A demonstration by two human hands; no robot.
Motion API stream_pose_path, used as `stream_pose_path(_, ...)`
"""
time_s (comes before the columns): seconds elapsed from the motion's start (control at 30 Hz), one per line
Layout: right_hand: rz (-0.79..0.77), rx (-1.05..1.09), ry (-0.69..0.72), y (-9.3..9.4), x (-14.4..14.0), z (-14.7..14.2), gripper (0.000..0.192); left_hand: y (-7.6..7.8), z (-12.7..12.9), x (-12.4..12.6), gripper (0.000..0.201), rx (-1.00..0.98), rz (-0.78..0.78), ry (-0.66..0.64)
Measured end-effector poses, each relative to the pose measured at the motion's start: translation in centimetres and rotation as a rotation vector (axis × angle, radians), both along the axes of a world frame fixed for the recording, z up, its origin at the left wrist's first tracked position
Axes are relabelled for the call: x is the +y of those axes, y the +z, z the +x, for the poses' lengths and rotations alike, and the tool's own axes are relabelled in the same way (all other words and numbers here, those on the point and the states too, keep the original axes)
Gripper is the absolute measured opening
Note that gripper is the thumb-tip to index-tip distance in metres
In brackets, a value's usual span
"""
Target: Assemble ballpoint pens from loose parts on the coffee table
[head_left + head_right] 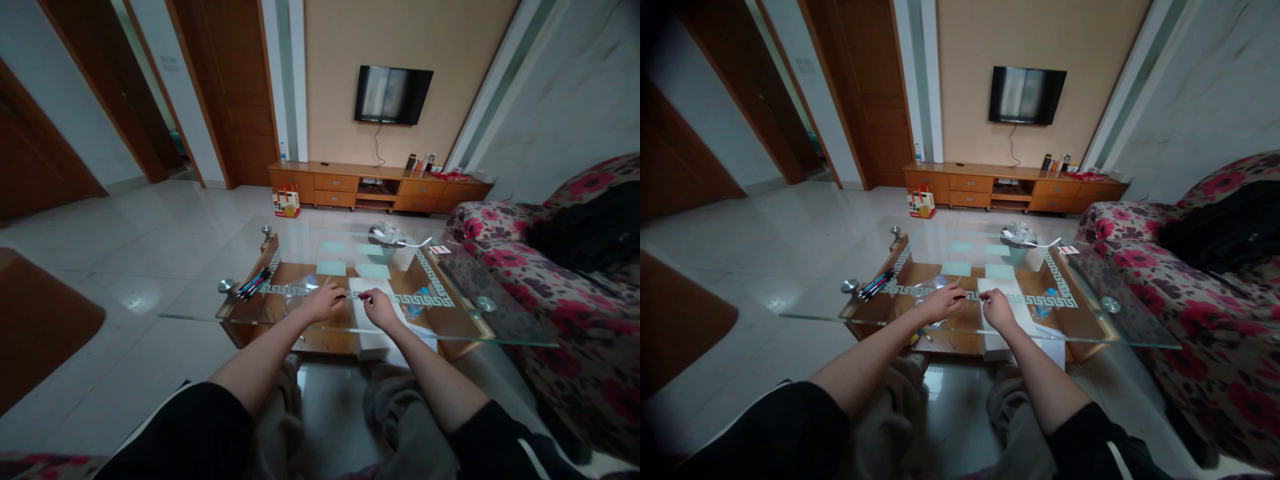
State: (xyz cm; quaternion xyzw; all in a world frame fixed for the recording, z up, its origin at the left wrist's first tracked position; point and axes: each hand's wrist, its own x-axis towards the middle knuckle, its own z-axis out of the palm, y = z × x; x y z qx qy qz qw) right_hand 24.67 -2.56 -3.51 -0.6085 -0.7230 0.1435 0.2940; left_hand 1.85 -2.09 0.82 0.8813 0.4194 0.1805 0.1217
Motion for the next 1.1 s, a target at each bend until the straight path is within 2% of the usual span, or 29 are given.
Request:
stream_pose_path(0.3,0.000,0.051,0.004,0.5,-0.2,-0.2,0.018,-0.4,0.0,0.3,0.026,-0.048,0.003,-0.018)
stream_pose_path(0.53,-0.018,0.087,0.010,0.8,-0.3,-0.4,0.016,-0.8,0.0,0.5,0.025,-0.040,-0.002,-0.009)
stream_pose_path(0.87,-0.032,0.135,0.027,1.1,-0.5,-0.6,0.014,-0.2,0.0,0.1,0.025,-0.019,-0.017,0.013)
stream_pose_path(1.1,-0.010,0.159,0.101,1.8,-1.0,-1.2,0.012,-0.8,-0.2,0.5,0.024,-0.037,-0.011,-0.072)
